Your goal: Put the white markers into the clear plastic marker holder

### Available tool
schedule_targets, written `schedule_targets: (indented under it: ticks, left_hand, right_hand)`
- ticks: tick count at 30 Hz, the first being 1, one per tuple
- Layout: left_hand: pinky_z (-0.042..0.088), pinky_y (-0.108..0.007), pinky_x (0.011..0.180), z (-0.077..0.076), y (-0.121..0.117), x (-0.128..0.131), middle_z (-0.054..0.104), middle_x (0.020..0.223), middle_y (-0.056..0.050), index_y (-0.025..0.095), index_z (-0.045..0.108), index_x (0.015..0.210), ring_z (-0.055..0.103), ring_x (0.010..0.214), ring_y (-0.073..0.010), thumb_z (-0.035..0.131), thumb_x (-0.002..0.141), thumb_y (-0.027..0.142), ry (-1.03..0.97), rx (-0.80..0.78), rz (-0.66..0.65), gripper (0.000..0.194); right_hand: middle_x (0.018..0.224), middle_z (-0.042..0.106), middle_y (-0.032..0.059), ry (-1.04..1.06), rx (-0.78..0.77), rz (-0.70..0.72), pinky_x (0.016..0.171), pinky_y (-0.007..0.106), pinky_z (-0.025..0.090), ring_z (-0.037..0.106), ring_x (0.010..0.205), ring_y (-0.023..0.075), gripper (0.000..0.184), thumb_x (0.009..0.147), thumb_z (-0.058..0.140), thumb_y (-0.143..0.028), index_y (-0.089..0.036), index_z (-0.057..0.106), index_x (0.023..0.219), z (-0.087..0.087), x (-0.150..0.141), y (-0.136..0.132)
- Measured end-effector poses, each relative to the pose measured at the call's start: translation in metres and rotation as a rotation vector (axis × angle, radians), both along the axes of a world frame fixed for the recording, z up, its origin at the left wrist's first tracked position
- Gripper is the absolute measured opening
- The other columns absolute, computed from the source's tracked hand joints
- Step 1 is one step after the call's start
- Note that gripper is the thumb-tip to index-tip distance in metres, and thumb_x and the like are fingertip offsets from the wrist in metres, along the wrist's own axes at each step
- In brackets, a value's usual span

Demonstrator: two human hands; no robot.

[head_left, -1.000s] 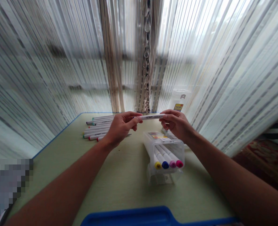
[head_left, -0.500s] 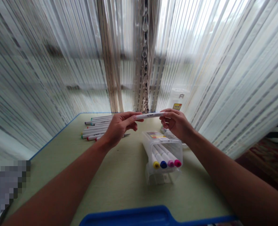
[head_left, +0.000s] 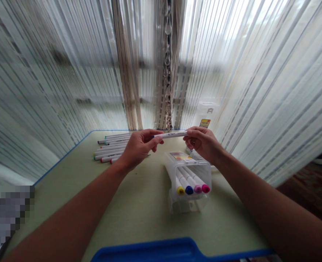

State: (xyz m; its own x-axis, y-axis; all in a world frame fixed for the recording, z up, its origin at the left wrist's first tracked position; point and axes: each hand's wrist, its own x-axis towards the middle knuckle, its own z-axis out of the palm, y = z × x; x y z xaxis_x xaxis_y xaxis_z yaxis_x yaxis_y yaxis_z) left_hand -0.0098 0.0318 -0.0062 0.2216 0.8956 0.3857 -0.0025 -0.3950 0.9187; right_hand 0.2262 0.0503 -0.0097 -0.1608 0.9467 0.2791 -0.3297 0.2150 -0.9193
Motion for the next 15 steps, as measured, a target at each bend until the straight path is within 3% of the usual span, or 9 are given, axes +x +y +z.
schedule_targets:
  ticks: [5,10,15]
  left_hand:
    - [0.039,-0.02,0.047,-0.0037,0.0031,-0.0009,0.065,0.065,-0.001,0.009,0.077,0.102,0.05,0.051,-0.007,0.084,0.075,0.039,0.062,0.023,0.037,0.041]
    - [0.033,-0.019,0.044,-0.0043,0.0021,0.0001,0.059,0.06,0.002,0.009,0.078,0.097,0.046,0.048,-0.0063,0.086,0.072,0.041,0.086,0.054,0.054,0.042]
    - [0.039,-0.02,0.047,-0.0037,0.0011,-0.0001,0.061,0.062,0.001,0.01,0.078,0.097,0.05,0.051,-0.0074,0.088,0.071,0.041,0.081,0.08,0.075,0.042]
  right_hand:
    - [0.064,0.074,0.0047,-0.029,0.018,0.045,0.042,0.019,0.043,0.06,0.046,0.0094,0.024,0.065,0.092,-0.03,-0.015,0.075,0.071,0.0001,-0.002,-0.0024]
    - [0.066,0.074,0.003,-0.064,0.046,0.065,0.044,0.019,0.045,0.061,0.049,0.0094,0.029,0.062,0.095,-0.026,-0.016,0.079,0.084,-0.0012,-0.0029,-0.003]
    - [0.062,0.072,-0.0003,-0.113,0.058,0.055,0.045,0.02,0.046,0.06,0.049,0.0091,0.033,0.061,0.096,-0.026,-0.018,0.08,0.089,-0.0052,-0.0016,-0.0014]
